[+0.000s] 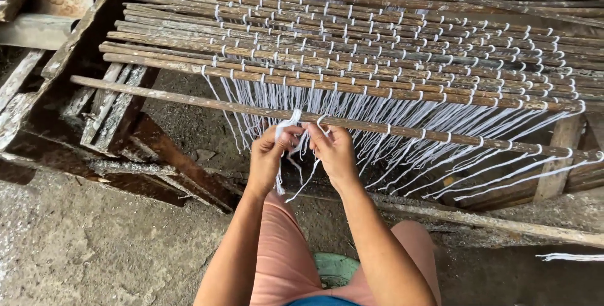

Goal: Manually weaving and tying cotton wicks onto a series of wooden sticks held in a frame for candle production.

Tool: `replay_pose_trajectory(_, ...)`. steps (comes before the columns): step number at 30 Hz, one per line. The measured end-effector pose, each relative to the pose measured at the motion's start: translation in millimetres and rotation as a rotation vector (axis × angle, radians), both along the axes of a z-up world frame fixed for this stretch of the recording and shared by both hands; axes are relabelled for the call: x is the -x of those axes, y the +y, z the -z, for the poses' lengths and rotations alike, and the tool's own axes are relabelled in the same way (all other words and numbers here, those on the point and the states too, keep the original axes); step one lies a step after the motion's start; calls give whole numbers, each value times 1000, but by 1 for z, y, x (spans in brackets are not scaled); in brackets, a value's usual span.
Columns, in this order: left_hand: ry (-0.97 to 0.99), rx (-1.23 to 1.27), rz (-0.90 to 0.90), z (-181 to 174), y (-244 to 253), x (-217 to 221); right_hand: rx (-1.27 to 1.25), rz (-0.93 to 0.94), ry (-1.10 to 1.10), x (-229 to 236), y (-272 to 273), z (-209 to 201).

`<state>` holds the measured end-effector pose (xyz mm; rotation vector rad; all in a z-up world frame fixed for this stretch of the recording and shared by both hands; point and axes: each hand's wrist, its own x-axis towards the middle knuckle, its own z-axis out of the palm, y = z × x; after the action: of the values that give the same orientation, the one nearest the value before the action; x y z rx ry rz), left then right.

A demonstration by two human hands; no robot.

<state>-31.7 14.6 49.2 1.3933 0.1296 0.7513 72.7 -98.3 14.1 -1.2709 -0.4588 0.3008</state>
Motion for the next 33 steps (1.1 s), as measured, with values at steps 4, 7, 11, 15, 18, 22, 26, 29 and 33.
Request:
replay_pose_trajectory(4,-24,26,-203,25,29,-12,-123,-33,29,14,-9,-38)
replay_pose_trajectory(7,14,16,-353,2,29,-8,-167,-2,142,17,-16,-44)
replay_pose_trajectory(11,48,39,-338,0,29,-4,-218,-106,324,20,-22,-41)
replay_pose_trajectory(15,74,23,-260,28,26,-11,-188,-160,401,20,-27,-44)
replay_pose_trajectory(18,42,27,-260,40,24,-15,-256,-178,394,13,-28,-26)
replay_pose_trajectory(22,39,42,-248,37,20,-13,-296,-188,411,3,-29,-9)
replay_pose_trajectory(26,30,53,-237,34,20,-9,-218,-188,401,1,-24,-10)
replay_pose_trajectory(29,38,-1,-262,41,21,-6,-30,-149,227,5,-18,22)
replay_pose_trajectory(33,-6,-108,-326,57,24,-4,261,-5,-135,16,-22,134)
